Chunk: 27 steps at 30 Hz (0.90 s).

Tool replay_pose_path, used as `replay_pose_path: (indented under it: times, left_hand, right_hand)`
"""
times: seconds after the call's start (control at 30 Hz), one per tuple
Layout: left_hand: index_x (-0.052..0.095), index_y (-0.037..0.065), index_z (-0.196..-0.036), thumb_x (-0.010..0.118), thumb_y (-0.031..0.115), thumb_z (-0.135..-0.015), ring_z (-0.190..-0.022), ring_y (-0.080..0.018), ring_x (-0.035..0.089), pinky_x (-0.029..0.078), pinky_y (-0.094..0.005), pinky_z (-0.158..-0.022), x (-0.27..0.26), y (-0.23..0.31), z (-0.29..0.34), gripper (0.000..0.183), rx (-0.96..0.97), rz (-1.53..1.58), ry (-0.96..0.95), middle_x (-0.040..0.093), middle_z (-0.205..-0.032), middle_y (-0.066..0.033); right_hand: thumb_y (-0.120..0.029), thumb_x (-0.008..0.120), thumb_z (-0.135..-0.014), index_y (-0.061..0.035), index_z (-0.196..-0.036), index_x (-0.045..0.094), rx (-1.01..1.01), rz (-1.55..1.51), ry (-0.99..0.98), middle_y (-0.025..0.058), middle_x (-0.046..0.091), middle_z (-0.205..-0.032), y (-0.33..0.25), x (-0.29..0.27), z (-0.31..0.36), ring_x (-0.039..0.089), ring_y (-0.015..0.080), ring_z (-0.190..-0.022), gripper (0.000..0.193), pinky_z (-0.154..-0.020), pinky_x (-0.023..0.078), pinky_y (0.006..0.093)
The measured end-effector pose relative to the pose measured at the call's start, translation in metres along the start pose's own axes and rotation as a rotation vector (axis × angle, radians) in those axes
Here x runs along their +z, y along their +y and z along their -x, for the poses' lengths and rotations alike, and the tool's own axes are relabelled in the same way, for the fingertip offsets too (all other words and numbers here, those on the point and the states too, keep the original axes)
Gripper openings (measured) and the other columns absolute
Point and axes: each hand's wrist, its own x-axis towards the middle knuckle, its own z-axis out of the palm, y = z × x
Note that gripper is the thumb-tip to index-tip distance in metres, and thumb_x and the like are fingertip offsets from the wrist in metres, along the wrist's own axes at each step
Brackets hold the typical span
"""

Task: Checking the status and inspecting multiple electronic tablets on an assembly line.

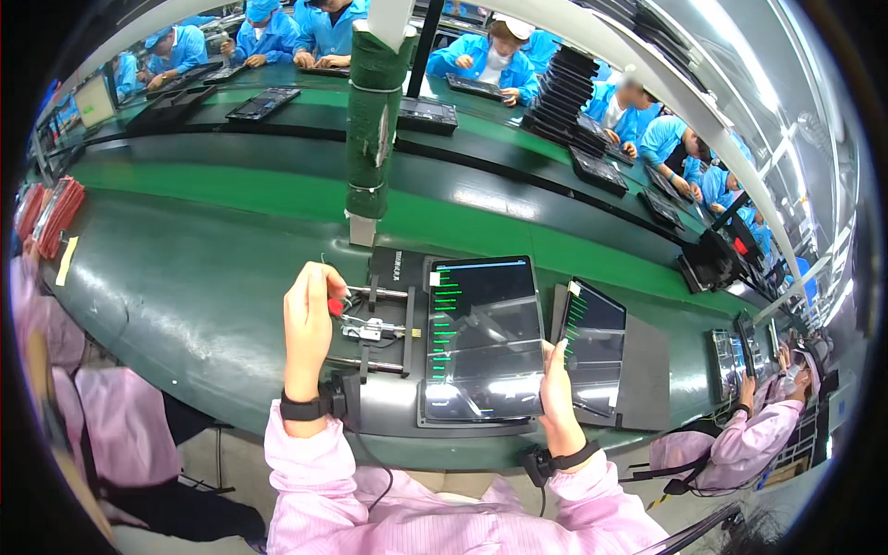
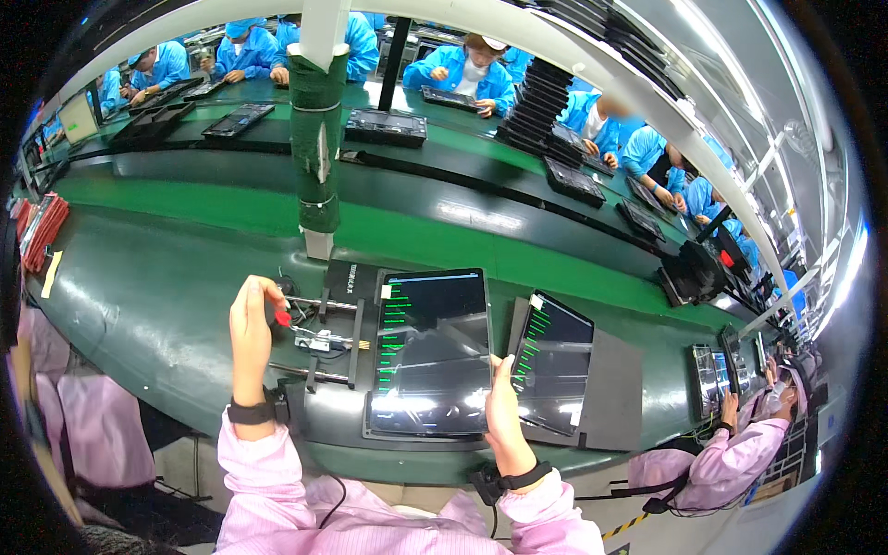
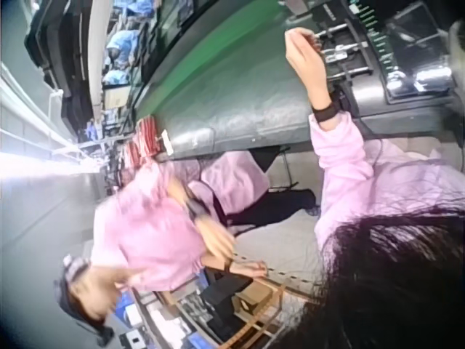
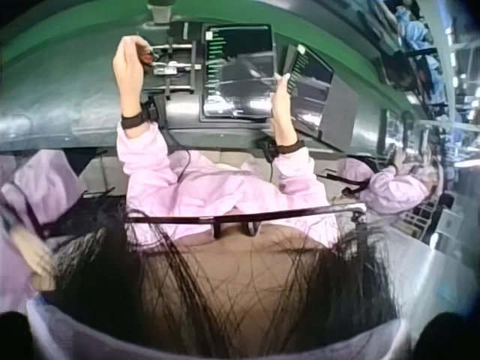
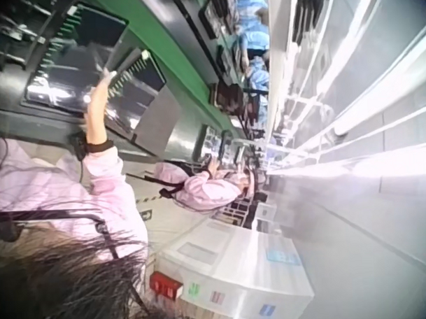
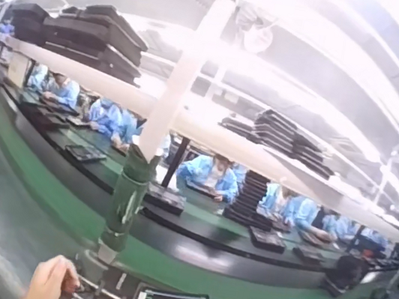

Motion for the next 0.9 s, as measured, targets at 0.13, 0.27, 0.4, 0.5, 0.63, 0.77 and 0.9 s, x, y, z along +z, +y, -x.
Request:
replay_pose_path:
  times: [0.13, 0.27, 0.4, 0.5, 0.63, 0.77, 0.9]
  left_hand:
    - [0.050, -0.001, -0.076, 0.034, 0.021, -0.098, -0.067, -0.0115, 0.049, 0.041, -0.0259, -0.063, 0.005, -0.017, -0.003, 0.035, 0.012, -0.090, 0.023, 0.052, -0.070, -0.0047]
    - [0.051, -0.002, -0.078, 0.034, 0.017, -0.097, -0.074, -0.0190, 0.052, 0.042, -0.0296, -0.070, 0.007, -0.028, 0.001, 0.032, 0.255, -0.458, 0.105, 0.053, -0.077, -0.0076]
    - [0.052, -0.004, -0.082, 0.033, 0.016, -0.097, -0.080, -0.0221, 0.054, 0.042, -0.0319, -0.079, 0.007, -0.033, 0.004, 0.031, 0.280, -0.460, 0.211, 0.056, -0.081, -0.0094]
    - [0.053, -0.004, -0.090, 0.030, 0.019, -0.098, -0.091, -0.0201, 0.056, 0.041, -0.0311, -0.087, 0.003, -0.036, 0.007, 0.033, 0.111, -0.224, 0.159, 0.061, -0.096, -0.0117]
    - [0.052, -0.002, -0.102, 0.028, 0.024, -0.099, -0.102, -0.0211, 0.055, 0.039, -0.0330, -0.095, 0.009, -0.039, 0.007, 0.035, -0.044, -0.043, -0.007, 0.060, -0.105, -0.0133]
    - [0.046, -0.002, -0.115, 0.029, 0.029, -0.099, -0.116, -0.0240, 0.049, 0.034, -0.0340, -0.101, 0.015, -0.032, 0.008, 0.038, -0.033, -0.049, -0.247, 0.050, -0.127, -0.0170]
    - [0.049, 0.005, -0.120, 0.039, 0.028, -0.095, -0.131, -0.0306, 0.033, 0.027, -0.0365, -0.106, 0.019, -0.024, 0.008, 0.035, -0.070, -0.244, -0.550, 0.038, -0.139, -0.0140]
  right_hand:
    - [-0.044, 0.022, -0.098, 0.0017, -0.111, 0.054, -0.148, 0.305, -0.036, 0.0138, 0.052, -0.119, -0.003, -0.007, -0.006, 0.046, 0.0223, -0.109, 0.057, -0.094, 0.034, 0.0311]
    - [-0.036, 0.030, -0.097, 0.0038, -0.105, 0.055, -0.611, 0.708, 0.048, 0.0196, 0.050, -0.125, -0.015, -0.011, 0.001, 0.040, 0.0314, -0.119, 0.048, -0.101, 0.029, 0.0384]
    - [-0.035, 0.035, -0.096, 0.0045, -0.103, 0.059, -0.473, 0.839, -0.021, 0.0211, 0.046, -0.129, -0.024, -0.002, 0.000, 0.037, 0.0337, -0.121, 0.047, -0.102, 0.028, 0.0393]
    - [-0.033, 0.041, -0.093, -0.0003, -0.104, 0.064, -0.434, 0.775, -0.061, 0.0192, 0.045, -0.132, -0.034, -0.008, 0.006, 0.034, 0.0323, -0.124, 0.041, -0.104, 0.025, 0.0382]
    - [-0.014, 0.052, -0.087, -0.0051, -0.118, 0.056, -0.577, 0.688, -0.016, 0.0152, 0.044, -0.133, -0.044, -0.024, 0.031, 0.044, 0.0266, -0.117, 0.033, -0.096, 0.036, 0.0337]
    - [-0.011, 0.052, -0.085, -0.0045, -0.115, 0.058, -0.566, 0.644, -0.068, 0.0142, 0.049, -0.128, -0.047, -0.041, 0.051, 0.047, 0.0236, -0.112, 0.031, -0.091, 0.038, 0.0306]
    - [-0.023, 0.047, -0.094, -0.0010, -0.109, 0.059, -0.290, 0.442, -0.029, -0.0056, 0.047, -0.062, -0.042, -0.050, 0.051, 0.042, 0.0026, -0.054, 0.029, -0.049, 0.032, 0.0198]
